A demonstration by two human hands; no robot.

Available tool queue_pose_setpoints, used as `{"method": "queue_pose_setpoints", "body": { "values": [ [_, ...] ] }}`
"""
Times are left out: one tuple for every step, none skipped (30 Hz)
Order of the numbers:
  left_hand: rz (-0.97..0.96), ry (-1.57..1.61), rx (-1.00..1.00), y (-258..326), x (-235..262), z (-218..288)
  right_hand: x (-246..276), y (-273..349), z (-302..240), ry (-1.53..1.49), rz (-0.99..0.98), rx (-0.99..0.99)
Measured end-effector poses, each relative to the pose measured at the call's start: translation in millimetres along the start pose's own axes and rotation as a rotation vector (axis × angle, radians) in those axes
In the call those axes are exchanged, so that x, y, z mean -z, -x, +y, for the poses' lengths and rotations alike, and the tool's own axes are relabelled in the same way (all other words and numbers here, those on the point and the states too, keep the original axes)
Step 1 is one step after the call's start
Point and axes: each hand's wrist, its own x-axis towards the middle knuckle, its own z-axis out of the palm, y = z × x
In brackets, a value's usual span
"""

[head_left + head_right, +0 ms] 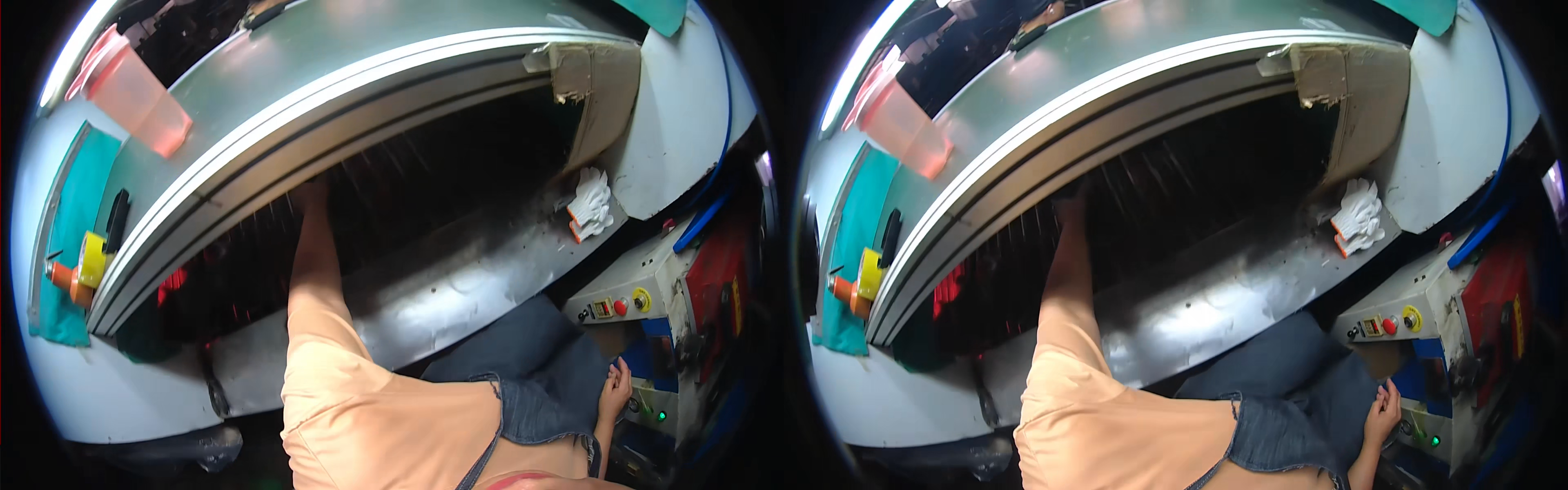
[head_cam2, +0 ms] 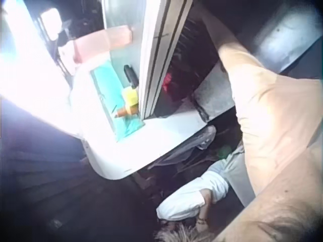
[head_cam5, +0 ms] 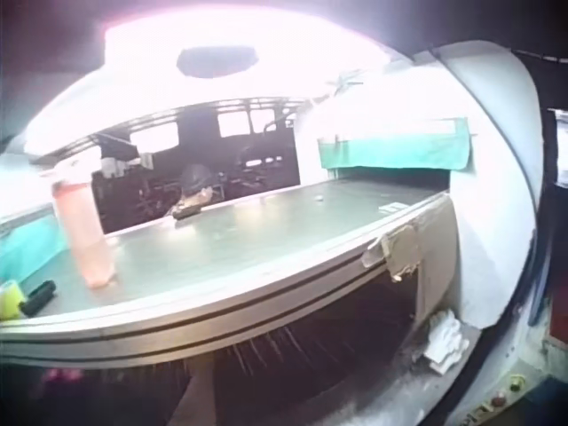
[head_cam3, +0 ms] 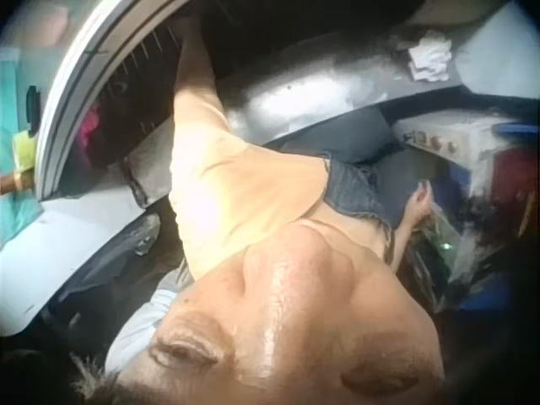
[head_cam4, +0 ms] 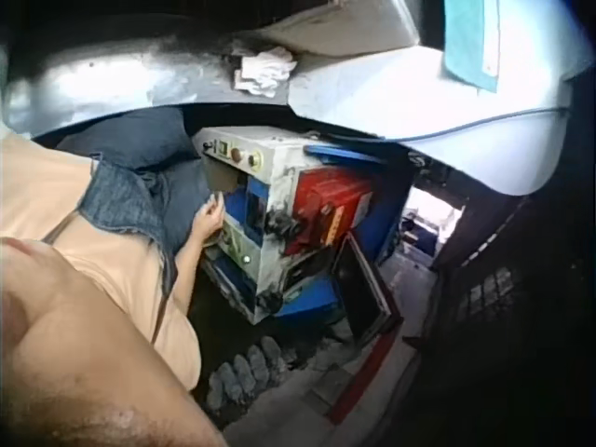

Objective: The person repeatedly picks up black shoes from a metal rack and places them into a machine. They handle the shoes one by one, moving them from the rack to the machine's input area and then back to the rack in a repetitive cycle.

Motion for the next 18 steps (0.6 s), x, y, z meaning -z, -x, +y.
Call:
{"method": "queue_pose_setpoints", "body": {
  "values": [
    [0.013, 0.015, -0.081, -9, -8, -3, -4, -3, -4, -0.004, 0.001, -0.006],
    [0.025, -0.013, -0.117, -15, -13, -10, -8, -6, -10, -0.006, -0.004, -0.010],
    [0.017, -0.038, -0.120, -18, -16, -13, -9, -8, -16, -0.005, -0.013, -0.015],
    [-0.003, -0.057, -0.100, -17, -15, -16, -9, -8, -18, 0.006, -0.009, -0.013],
    [-0.017, -0.055, -0.077, -18, -16, -17, -10, -9, -20, 0.015, -0.007, -0.011],
    [-0.042, -0.034, -0.056, -17, -16, -15, -9, -6, -22, 0.024, -0.002, -0.019],
    [-0.063, -0.002, -0.030, -17, -15, -15, -8, -3, -24, 0.037, -0.004, -0.003],
    [-0.085, 0.045, 0.013, -15, -12, -18, -5, -2, -25, 0.049, -0.007, 0.013],
    [-0.094, 0.115, 0.067, -13, -1, -25, -5, -4, -25, 0.052, -0.014, 0.037],
    [-0.088, 0.219, 0.132, -9, 18, -37, -8, -9, -28, 0.045, -0.026, 0.056],
    [-0.125, 0.363, 0.198, -3, 24, -36, -4, -3, -29, 0.025, -0.019, 0.034],
    [-0.137, 0.521, 0.294, 6, 46, -50, -7, -8, -26, -0.016, -0.026, 0.036],
    [-0.185, 0.693, 0.374, 15, 66, -51, -8, -7, -26, -0.047, -0.027, 0.027],
    [-0.250, 0.850, 0.441, 29, 84, -52, -7, -7, -28, -0.045, -0.037, 0.011],
    [-0.322, 0.988, 0.476, 42, 100, -51, -7, -9, -34, -0.080, -0.041, 0.023],
    [-0.388, 1.095, 0.509, 57, 118, -51, -10, -12, -46, -0.118, -0.052, 0.036],
    [-0.503, 1.213, 0.513, 77, 122, -39, -10, -9, -62, -0.140, -0.049, 0.032],
    [-0.599, 1.321, 0.523, 98, 136, -31, -13, -16, -87, -0.150, -0.113, 0.047]
  ]
}}
